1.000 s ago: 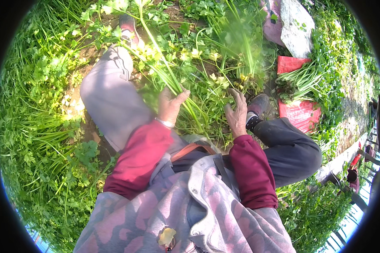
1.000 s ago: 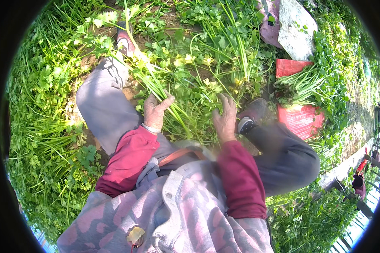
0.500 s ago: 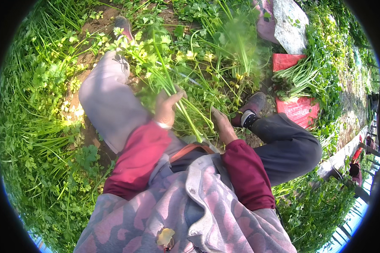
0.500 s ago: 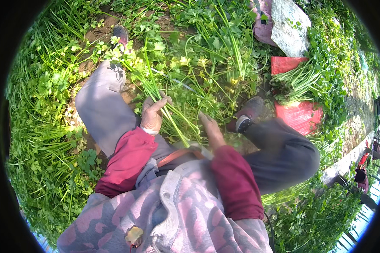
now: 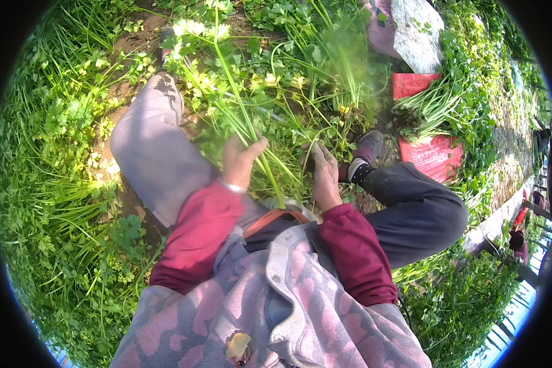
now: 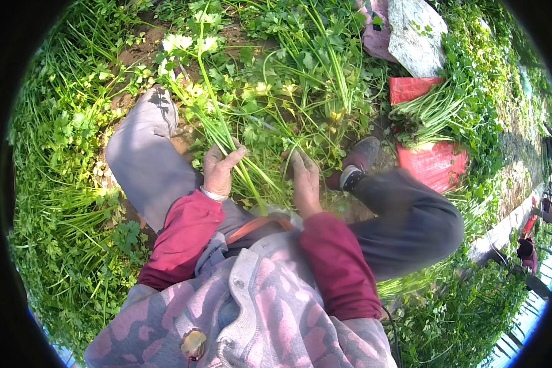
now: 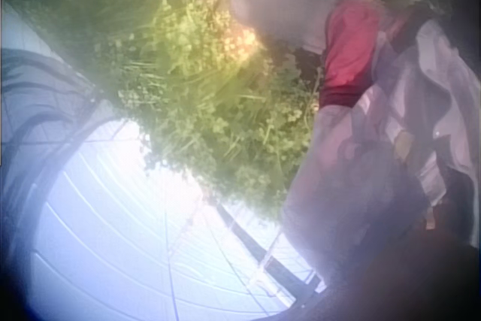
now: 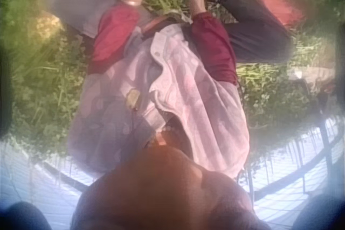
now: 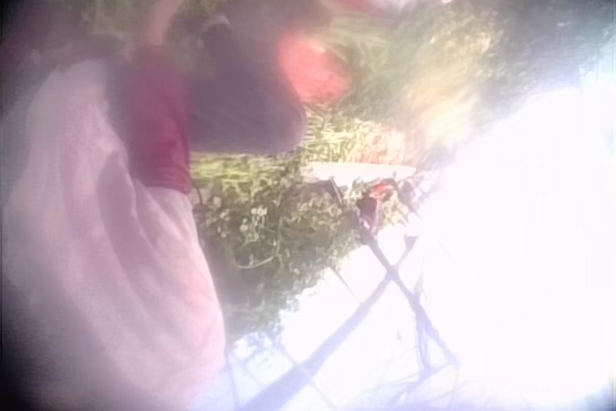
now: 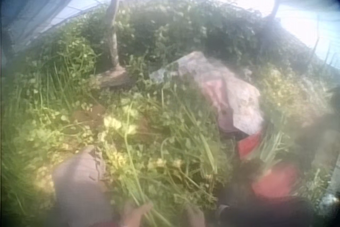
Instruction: The person sits on the ground and repeatedly picks up bunches of green vegetables, trims the stems and leaves by hand, and places the trimmed portions into a red crate.
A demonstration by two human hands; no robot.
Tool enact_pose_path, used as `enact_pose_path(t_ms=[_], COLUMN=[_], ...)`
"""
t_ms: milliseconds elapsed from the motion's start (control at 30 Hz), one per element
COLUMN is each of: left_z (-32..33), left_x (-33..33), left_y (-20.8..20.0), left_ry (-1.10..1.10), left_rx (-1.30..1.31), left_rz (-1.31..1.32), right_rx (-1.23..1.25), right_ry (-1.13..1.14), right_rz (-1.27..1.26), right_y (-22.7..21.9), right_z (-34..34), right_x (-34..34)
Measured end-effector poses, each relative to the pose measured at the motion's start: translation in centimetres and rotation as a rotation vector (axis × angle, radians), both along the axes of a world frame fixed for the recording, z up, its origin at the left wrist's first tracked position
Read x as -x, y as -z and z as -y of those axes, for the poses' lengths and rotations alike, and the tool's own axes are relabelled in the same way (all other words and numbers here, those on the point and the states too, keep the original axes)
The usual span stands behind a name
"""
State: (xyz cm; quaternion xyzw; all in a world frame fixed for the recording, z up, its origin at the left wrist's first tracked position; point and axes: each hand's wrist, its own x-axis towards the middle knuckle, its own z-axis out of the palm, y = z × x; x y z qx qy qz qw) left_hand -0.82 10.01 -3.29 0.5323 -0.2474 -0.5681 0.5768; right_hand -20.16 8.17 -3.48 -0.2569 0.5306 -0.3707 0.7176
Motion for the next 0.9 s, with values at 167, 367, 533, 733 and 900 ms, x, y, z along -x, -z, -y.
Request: enact_pose_path(t_ms=[167,367,533,733,900], left_z=[0.4,-0.2,-0.1,3.4,6.9], left_x=[0.6,0.9,2.0,-0.4,-3.6], left_y=[1.0,1.2,-0.8,-8.9,-11.4], left_ry=[-0.057,0.061,0.491,0.405,0.418], left_rx=[-0.056,-0.017,-0.175,0.174,0.221], left_rz=[0.049,-0.184,-0.449,0.148,0.134], right_rx=[0.333,0.422,-0.086,-0.028,0.097], right_ry=[-0.354,-0.429,-0.785,-0.558,-0.365], right_rz=[-0.233,-0.276,0.128,0.139,0.088], right_y=[-1.3,-2.6,-4.8,-3.5,0.4], right_z=[-2.5,-2.6,-1.8,-3.0,-2.4], right_x=[-1.8,-2.3,-0.9,-0.9,0.3])
